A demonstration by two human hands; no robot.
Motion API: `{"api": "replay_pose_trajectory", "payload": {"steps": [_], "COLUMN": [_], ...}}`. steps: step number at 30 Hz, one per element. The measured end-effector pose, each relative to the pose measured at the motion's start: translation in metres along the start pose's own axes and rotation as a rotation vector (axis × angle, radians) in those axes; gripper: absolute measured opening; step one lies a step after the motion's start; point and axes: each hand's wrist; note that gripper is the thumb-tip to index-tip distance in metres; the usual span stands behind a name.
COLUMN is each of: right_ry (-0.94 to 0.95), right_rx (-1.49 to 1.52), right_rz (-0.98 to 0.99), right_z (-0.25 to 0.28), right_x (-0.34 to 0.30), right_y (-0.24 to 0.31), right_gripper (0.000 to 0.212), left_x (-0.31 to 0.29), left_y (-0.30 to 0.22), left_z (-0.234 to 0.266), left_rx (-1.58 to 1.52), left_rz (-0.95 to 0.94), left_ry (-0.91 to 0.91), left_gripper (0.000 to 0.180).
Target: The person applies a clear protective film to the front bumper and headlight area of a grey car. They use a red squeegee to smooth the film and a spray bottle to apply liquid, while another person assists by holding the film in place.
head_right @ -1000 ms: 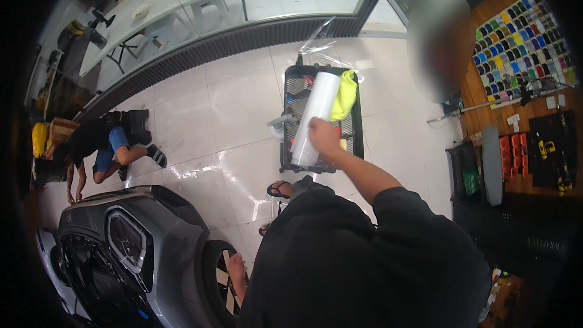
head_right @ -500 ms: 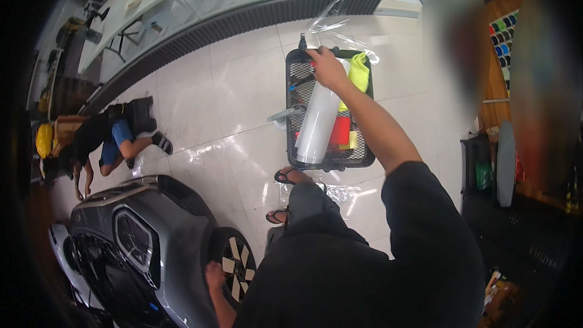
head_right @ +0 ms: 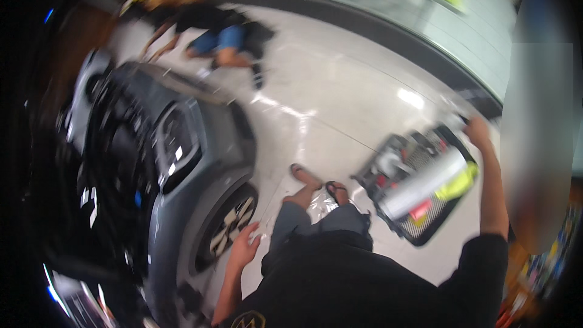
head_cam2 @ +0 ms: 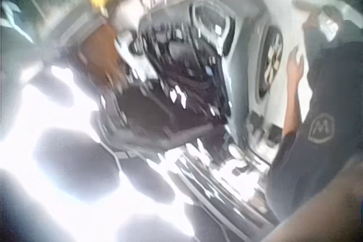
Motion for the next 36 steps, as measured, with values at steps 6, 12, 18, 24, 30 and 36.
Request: {"api": "replay_pose_trajectory", "payload": {"steps": [6,12,18,24,30,36], "right_ry": [-0.229,-0.636,-0.344,0.280,0.401,1.051], "right_rx": [1.060,0.598,0.808,0.332,-0.166,0.208], "right_rz": [0.052,0.529,1.105,2.025,2.456,2.506], "right_z": [0.083,0.205,0.283,0.265,0.246,0.211], "right_x": [0.010,-0.040,-0.015,-0.083,-0.112,-0.107], "right_y": [0.030,0.262,0.442,0.606,0.653,0.660], "right_gripper": [0.032,0.056,0.047,0.044,0.032,0.026], "left_x": [0.074,0.156,0.177,0.160,0.122,0.087], "left_y": [-0.010,0.045,0.081,0.034,-0.011,-0.073], "left_z": [0.020,0.009,0.006,0.032,-0.009,-0.062], "left_rx": [-0.096,-0.482,-1.281,-1.833,-1.894,-1.923], "left_rz": [-0.077,0.027,0.337,0.096,-0.183,-0.182], "left_ry": [-0.044,-0.195,-0.407,-0.982,-1.532,-1.793], "left_gripper": [0.038,0.032,0.030,0.035,0.025,0.022]}}
Point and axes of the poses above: each hand's wrist, its own x-axis towards the middle knuckle, its own z-axis out of the back of the hand, y = z × x, and after that the axes turned 9 degrees about -x, right-handed
